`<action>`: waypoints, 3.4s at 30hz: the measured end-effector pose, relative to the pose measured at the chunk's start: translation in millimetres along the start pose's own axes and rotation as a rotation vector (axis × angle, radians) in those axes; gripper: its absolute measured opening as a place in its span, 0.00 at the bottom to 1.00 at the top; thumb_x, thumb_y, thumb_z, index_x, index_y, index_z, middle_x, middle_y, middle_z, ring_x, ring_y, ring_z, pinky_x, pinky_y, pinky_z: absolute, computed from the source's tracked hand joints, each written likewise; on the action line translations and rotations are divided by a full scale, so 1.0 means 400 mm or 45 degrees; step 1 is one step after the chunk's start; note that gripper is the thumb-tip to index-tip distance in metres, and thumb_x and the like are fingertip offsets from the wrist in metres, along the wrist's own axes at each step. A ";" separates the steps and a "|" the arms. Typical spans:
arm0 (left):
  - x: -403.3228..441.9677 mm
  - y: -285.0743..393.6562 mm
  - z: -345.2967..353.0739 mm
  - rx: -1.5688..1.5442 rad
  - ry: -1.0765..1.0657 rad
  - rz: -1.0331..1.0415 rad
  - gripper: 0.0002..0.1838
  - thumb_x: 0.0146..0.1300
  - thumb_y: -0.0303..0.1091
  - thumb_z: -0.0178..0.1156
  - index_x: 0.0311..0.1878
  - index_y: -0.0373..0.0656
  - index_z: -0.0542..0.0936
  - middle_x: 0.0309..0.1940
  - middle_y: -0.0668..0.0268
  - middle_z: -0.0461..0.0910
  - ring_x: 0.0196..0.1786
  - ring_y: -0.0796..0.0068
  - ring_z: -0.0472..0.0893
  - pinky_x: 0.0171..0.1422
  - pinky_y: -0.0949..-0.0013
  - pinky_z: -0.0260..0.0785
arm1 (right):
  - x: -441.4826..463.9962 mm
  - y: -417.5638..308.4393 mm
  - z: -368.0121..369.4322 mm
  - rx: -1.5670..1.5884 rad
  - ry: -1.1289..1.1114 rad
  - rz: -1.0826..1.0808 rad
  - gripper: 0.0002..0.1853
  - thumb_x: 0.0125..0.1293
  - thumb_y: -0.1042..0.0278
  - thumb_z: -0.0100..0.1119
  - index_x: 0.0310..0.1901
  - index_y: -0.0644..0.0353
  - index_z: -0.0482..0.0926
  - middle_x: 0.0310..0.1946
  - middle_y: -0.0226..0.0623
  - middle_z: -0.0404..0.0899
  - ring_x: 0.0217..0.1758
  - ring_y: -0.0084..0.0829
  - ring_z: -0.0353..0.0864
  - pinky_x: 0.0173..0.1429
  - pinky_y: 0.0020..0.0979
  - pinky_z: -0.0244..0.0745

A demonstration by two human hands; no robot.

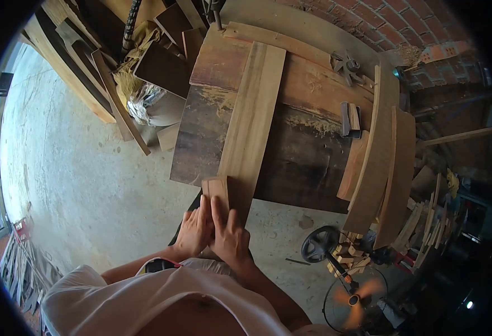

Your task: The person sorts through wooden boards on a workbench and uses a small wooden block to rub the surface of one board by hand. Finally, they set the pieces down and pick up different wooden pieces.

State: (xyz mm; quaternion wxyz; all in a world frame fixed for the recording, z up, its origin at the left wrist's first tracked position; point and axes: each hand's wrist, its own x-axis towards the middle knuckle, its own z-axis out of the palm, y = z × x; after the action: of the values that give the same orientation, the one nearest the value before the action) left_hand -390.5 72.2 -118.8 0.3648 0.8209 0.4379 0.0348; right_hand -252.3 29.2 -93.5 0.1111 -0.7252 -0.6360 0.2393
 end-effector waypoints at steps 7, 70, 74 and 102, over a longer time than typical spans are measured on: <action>0.399 -0.034 -0.134 -0.079 0.332 0.297 0.40 0.69 0.37 0.51 0.77 0.30 0.46 0.51 0.50 0.75 0.50 0.54 0.75 0.56 0.59 0.60 | 0.378 0.075 -0.135 -0.072 0.107 0.022 0.57 0.47 0.59 0.72 0.78 0.45 0.48 0.46 0.54 0.69 0.36 0.56 0.83 0.32 0.50 0.80; 0.990 -0.011 -0.296 0.013 0.266 0.147 0.34 0.76 0.51 0.40 0.79 0.52 0.46 0.70 0.52 0.68 0.71 0.51 0.68 0.73 0.48 0.58 | 0.890 0.238 -0.286 -0.304 0.133 0.267 0.53 0.59 0.41 0.59 0.78 0.36 0.35 0.63 0.59 0.64 0.55 0.61 0.80 0.56 0.51 0.78; 0.705 -0.024 -0.185 -0.134 0.217 0.178 0.38 0.74 0.46 0.46 0.80 0.48 0.42 0.71 0.50 0.65 0.71 0.49 0.67 0.70 0.51 0.60 | 0.598 0.147 -0.212 -0.285 0.164 0.170 0.57 0.53 0.54 0.70 0.78 0.41 0.39 0.54 0.60 0.66 0.41 0.59 0.84 0.43 0.52 0.81; 0.549 -0.020 -0.160 -0.233 0.131 0.120 0.39 0.73 0.39 0.48 0.80 0.44 0.40 0.73 0.50 0.61 0.71 0.51 0.67 0.65 0.54 0.60 | 0.481 0.114 -0.168 -0.198 0.193 0.101 0.54 0.52 0.57 0.70 0.78 0.44 0.47 0.46 0.54 0.67 0.39 0.56 0.83 0.38 0.48 0.82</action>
State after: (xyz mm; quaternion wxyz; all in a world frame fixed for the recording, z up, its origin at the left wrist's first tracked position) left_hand -285.5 274.7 -134.6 0.4130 0.8010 0.4121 0.1339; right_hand -164.9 218.8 -96.5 0.0928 -0.7722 -0.6133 0.1379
